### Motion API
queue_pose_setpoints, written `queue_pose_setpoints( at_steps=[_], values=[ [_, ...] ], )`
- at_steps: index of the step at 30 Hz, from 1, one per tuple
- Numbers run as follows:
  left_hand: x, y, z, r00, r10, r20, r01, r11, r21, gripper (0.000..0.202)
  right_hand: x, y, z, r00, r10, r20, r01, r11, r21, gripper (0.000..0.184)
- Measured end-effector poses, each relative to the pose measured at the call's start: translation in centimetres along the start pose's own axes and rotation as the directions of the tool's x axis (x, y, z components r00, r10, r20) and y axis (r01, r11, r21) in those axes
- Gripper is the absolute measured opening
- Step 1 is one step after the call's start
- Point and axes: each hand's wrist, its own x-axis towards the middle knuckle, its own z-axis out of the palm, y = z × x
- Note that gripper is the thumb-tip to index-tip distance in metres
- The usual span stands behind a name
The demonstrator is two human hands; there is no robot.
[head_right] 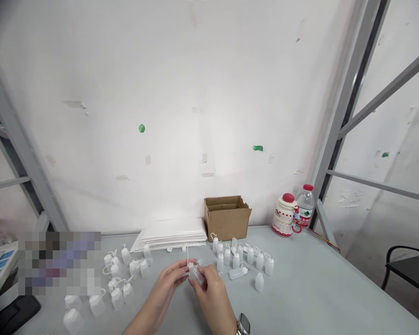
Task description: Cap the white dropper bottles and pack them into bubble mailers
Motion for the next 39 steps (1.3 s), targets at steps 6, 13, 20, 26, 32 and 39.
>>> queue_pose_setpoints(
  at_steps=[6,13,20,26,32,39],
  values=[
    [-0.1,-0.3,0.1,0.998,0.005,0.059,0.002,0.994,-0.11,0.025,-0.2,0.0,0.0,0.998,-0.069,-0.006,0.069,0.997,-0.03,0.017],
    [-0.3,-0.1,0.4,0.998,0.019,0.057,-0.012,0.993,-0.121,0.023,-0.5,0.2,0.0,0.986,-0.165,-0.017,0.162,0.978,-0.131,0.024],
    [-0.3,-0.9,0.4,0.996,0.008,0.086,0.014,0.966,-0.26,0.028,-0.5,-0.3,-0.1,0.988,-0.152,-0.024,0.148,0.981,-0.128,0.025],
    [-0.2,-1.0,0.6,0.993,-0.033,0.117,0.071,0.939,-0.336,0.027,-0.6,-1.1,-0.3,0.996,-0.095,-0.005,0.094,0.994,-0.054,0.021],
    [-0.2,-1.2,0.4,0.995,-0.029,0.091,0.056,0.945,-0.321,0.025,-0.8,-0.4,0.0,0.958,-0.286,-0.027,0.277,0.946,-0.17,0.024],
    [-0.4,-1.2,0.6,0.995,-0.038,0.09,0.069,0.927,-0.369,0.025,-0.9,0.2,0.2,0.899,-0.429,-0.092,0.376,0.861,-0.343,0.028]
  ],
)
